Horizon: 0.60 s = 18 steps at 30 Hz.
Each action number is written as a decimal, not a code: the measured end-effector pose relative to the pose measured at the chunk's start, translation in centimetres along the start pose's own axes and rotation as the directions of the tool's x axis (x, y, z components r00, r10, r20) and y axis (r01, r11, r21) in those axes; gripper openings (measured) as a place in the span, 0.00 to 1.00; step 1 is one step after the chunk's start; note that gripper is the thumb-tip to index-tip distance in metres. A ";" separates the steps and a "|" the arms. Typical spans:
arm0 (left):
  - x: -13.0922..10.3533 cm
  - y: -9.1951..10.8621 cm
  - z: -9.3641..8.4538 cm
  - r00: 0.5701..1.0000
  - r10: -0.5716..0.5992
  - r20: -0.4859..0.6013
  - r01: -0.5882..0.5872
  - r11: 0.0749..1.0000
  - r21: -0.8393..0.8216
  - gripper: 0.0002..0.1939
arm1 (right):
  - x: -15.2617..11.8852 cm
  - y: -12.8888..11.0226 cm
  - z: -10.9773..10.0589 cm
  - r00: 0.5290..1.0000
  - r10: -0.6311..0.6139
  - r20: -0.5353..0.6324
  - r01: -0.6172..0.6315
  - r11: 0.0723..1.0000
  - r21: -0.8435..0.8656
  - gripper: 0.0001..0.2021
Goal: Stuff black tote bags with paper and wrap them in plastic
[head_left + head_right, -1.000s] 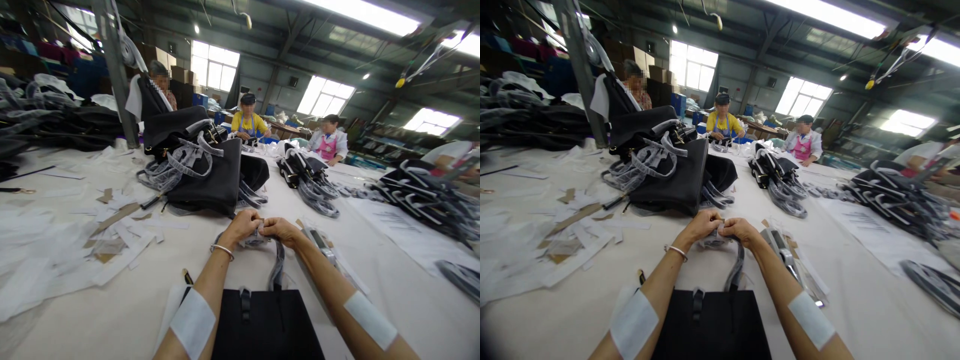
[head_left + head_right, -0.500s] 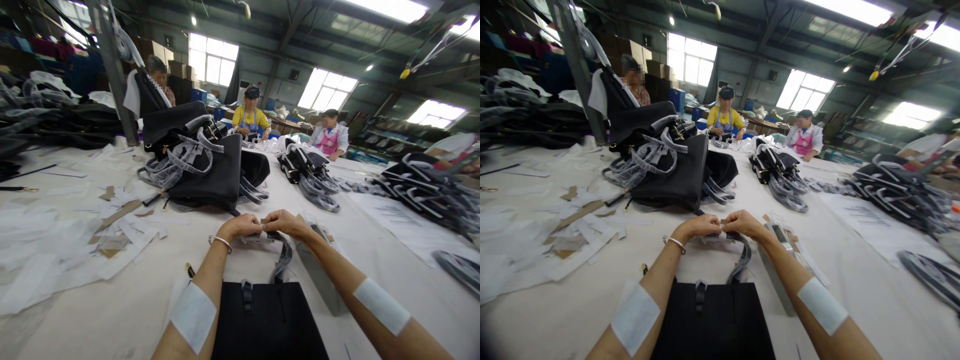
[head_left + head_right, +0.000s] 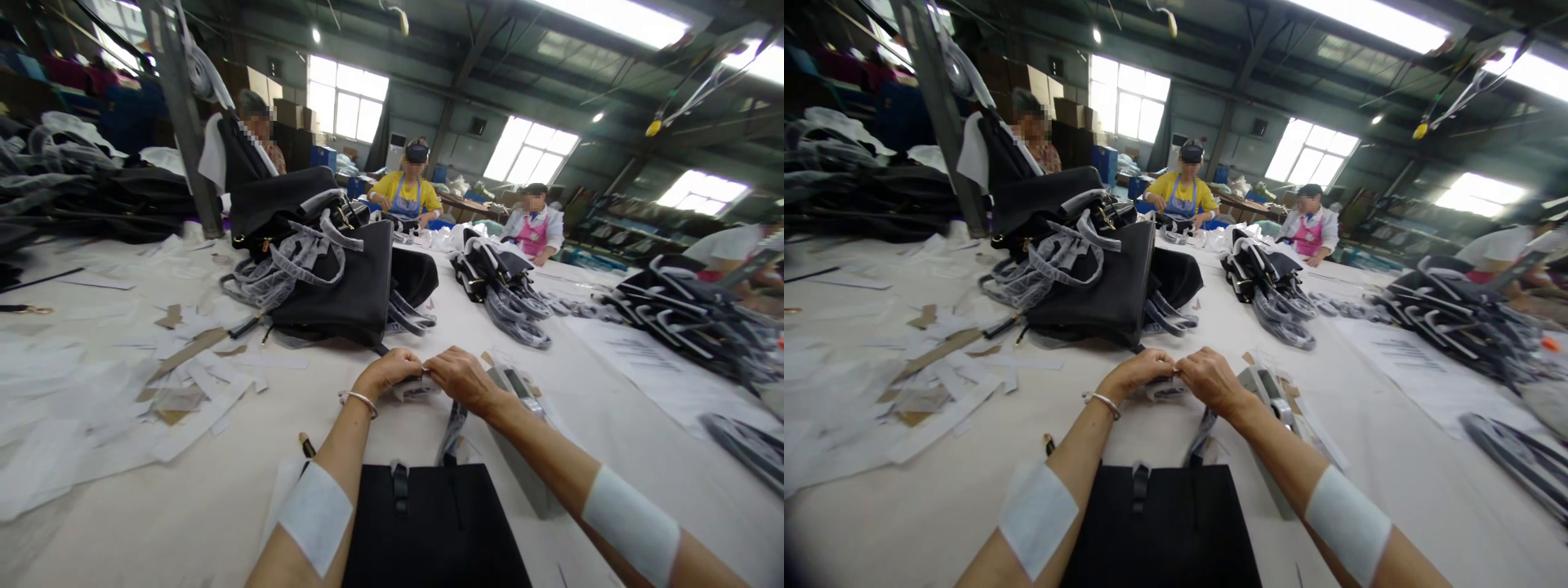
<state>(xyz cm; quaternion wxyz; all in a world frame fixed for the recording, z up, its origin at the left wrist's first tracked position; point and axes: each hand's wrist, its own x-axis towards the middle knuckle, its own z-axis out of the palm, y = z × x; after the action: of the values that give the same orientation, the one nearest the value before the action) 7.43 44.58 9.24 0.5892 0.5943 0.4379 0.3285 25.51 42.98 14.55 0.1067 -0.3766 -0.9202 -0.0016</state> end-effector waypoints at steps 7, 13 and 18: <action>0.0 -0.4 -0.1 0.999 -0.032 -0.026 0.028 0.989 -0.145 0.06 | -2.4 -2.4 0.8 0.991 -0.092 -0.095 0.065 0.964 -0.257 0.13; -0.5 -0.2 0.0 0.999 -0.047 -0.002 0.045 0.972 -0.229 0.09 | -3.8 -2.9 1.3 0.996 -0.055 -0.077 0.022 0.928 -0.373 0.25; -0.4 0.2 0.3 0.995 -0.047 -0.083 0.030 0.979 -0.200 0.09 | -4.0 -3.1 0.9 0.996 0.060 -0.073 -0.074 0.976 -0.207 0.29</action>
<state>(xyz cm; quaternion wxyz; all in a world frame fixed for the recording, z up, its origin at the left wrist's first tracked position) 7.54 44.10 9.44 0.6320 0.5092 0.4397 0.3845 25.99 38.03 13.14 0.0969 -0.4162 -0.8977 -0.1075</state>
